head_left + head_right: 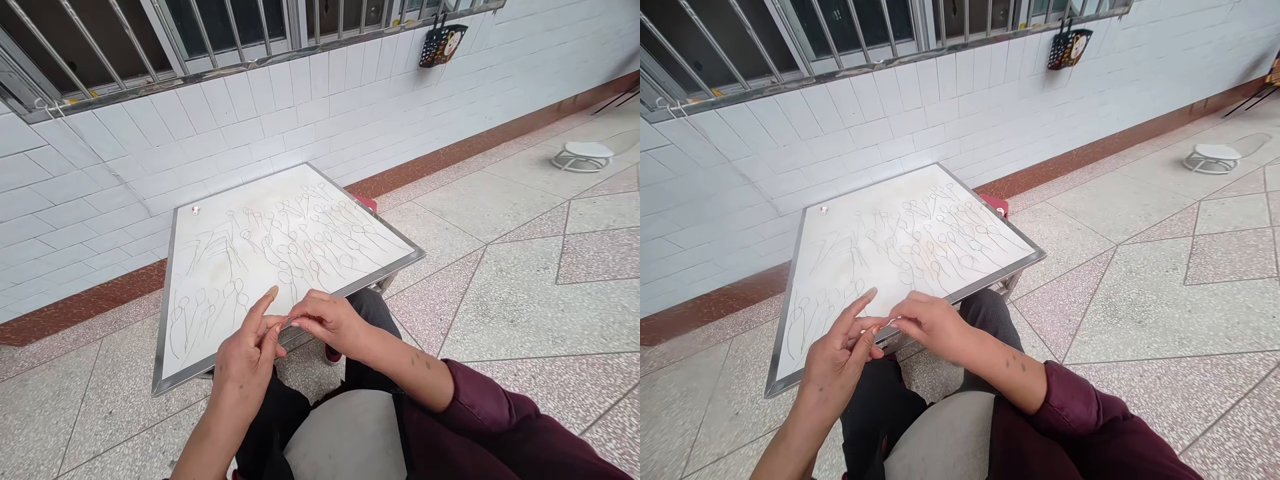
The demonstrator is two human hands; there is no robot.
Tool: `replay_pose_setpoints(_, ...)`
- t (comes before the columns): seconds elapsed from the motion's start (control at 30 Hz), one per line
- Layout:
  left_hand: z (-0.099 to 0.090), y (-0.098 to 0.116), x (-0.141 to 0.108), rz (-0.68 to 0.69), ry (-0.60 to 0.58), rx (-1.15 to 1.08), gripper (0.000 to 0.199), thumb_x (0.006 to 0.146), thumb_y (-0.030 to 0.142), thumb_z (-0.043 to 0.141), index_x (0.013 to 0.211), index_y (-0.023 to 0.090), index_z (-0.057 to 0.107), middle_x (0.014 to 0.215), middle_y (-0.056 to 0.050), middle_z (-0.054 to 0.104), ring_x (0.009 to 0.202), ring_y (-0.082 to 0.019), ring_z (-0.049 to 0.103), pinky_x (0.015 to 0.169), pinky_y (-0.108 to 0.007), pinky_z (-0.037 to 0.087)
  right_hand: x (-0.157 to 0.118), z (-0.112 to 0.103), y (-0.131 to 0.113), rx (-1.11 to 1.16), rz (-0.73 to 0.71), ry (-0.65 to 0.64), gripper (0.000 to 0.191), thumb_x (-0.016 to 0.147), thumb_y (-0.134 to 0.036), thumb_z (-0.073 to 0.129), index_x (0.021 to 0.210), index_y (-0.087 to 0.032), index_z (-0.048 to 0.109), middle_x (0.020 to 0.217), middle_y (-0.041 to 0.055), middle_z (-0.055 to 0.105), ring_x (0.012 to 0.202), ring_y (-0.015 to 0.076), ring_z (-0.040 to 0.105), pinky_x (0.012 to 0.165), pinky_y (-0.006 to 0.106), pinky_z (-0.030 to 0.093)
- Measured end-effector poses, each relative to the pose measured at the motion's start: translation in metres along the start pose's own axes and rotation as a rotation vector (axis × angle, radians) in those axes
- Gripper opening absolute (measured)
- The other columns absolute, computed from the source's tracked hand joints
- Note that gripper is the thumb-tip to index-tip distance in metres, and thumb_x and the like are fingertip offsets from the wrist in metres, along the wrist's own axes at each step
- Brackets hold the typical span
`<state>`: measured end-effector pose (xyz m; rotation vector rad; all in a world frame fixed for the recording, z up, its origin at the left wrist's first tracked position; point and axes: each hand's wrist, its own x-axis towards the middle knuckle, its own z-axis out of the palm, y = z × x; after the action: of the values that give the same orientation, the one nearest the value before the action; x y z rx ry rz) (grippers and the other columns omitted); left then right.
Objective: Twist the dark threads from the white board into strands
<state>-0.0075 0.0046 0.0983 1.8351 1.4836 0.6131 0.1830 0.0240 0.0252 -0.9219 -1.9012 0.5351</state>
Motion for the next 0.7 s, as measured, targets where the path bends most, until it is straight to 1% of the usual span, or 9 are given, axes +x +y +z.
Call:
replay_pose_setpoints(0.1, -0.001, 0.0, 0.0, 0.042, 0.019, 0.064, 0.047, 0.096, 0.044, 0.046, 0.142, 0.037, 0.045, 0.107, 0.001, 0.075, 0.062, -0.015, 0.068, 0.071, -0.032, 0.053, -0.001, 0.001, 0.003, -0.012, -0.048, 0.004, 0.021, 0.099, -0.031, 0.051, 0.1, -0.02, 0.07, 0.081, 0.0029, 0.061, 0.073, 0.0132, 0.058, 0.064, 0.023, 0.046)
replay_pose_setpoints(0.2, -0.002, 0.002, 0.001, 0.079, 0.035, 0.125, 0.045, 0.096, 0.041, 0.044, 0.141, 0.038, 0.045, 0.106, 0.003, 0.075, 0.062, -0.015, 0.068, 0.069, -0.03, 0.052, -0.001, 0.002, 0.004, -0.004, -0.062, 0.02, 0.021, 0.099, -0.031, 0.052, 0.1, -0.02, 0.07, 0.081, 0.0029, 0.061, 0.071, 0.0129, 0.058, 0.063, 0.023, 0.047)
replay_pose_setpoints(0.3, 0.0, 0.005, 0.002, 0.119, 0.095, 0.21, 0.046, 0.097, 0.039, 0.044, 0.143, 0.037, 0.044, 0.106, 0.003, 0.075, 0.076, -0.018, 0.071, 0.07, -0.03, 0.051, -0.001, 0.004, 0.003, 0.008, -0.038, 0.062, 0.019, 0.098, -0.03, 0.054, 0.099, -0.02, 0.07, 0.079, 0.0028, 0.062, 0.072, 0.0132, 0.058, 0.065, 0.024, 0.047)
replay_pose_setpoints(0.37, 0.002, 0.007, 0.003, 0.131, 0.16, 0.269, 0.046, 0.097, 0.038, 0.043, 0.143, 0.036, 0.044, 0.106, 0.003, 0.076, 0.085, -0.02, 0.071, 0.072, -0.031, 0.05, -0.001, 0.004, 0.001, 0.028, -0.007, 0.064, 0.018, 0.096, -0.033, 0.058, 0.101, -0.02, 0.07, 0.079, 0.0022, 0.061, 0.07, 0.0128, 0.057, 0.065, 0.024, 0.047)
replay_pose_setpoints(0.4, 0.002, 0.008, 0.003, 0.129, 0.183, 0.293, 0.046, 0.097, 0.037, 0.043, 0.143, 0.036, 0.044, 0.105, 0.003, 0.076, 0.086, -0.02, 0.071, 0.072, -0.031, 0.05, 0.0, 0.003, 0.0, 0.052, 0.016, 0.053, 0.019, 0.094, -0.034, 0.061, 0.104, -0.021, 0.07, 0.08, 0.0019, 0.061, 0.068, 0.0122, 0.056, 0.064, 0.024, 0.048)
replay_pose_setpoints(0.5, 0.0, 0.008, 0.005, 0.116, 0.196, 0.33, 0.047, 0.096, 0.035, 0.044, 0.143, 0.036, 0.043, 0.105, 0.003, 0.076, 0.085, -0.02, 0.071, 0.071, -0.031, 0.049, 0.0, 0.0, -0.004, 0.209, 0.138, -0.012, 0.023, 0.093, -0.036, 0.063, 0.111, -0.024, 0.069, 0.084, 0.0009, 0.061, 0.065, 0.0102, 0.055, 0.062, 0.023, 0.048)
replay_pose_setpoints(0.63, -0.001, 0.006, 0.008, 0.115, 0.183, 0.303, 0.049, 0.095, 0.035, 0.045, 0.144, 0.036, 0.043, 0.105, 0.003, 0.076, 0.083, -0.02, 0.072, 0.069, -0.031, 0.05, 0.002, -0.004, -0.007, 0.577, 0.421, -0.13, 0.026, 0.097, -0.036, 0.053, 0.114, -0.023, 0.069, 0.082, -0.0013, 0.06, 0.053, 0.0052, 0.048, 0.052, 0.019, 0.042)
replay_pose_setpoints(0.7, -0.001, 0.006, 0.009, 0.105, 0.168, 0.27, 0.049, 0.095, 0.034, 0.045, 0.144, 0.038, 0.042, 0.108, 0.002, 0.076, 0.081, -0.02, 0.072, 0.069, -0.031, 0.051, 0.002, -0.003, -0.005, 0.73, 0.51, -0.164, 0.028, 0.096, -0.038, 0.054, 0.114, -0.022, 0.068, 0.082, -0.0017, 0.06, 0.052, 0.004, 0.045, 0.05, 0.018, 0.039)
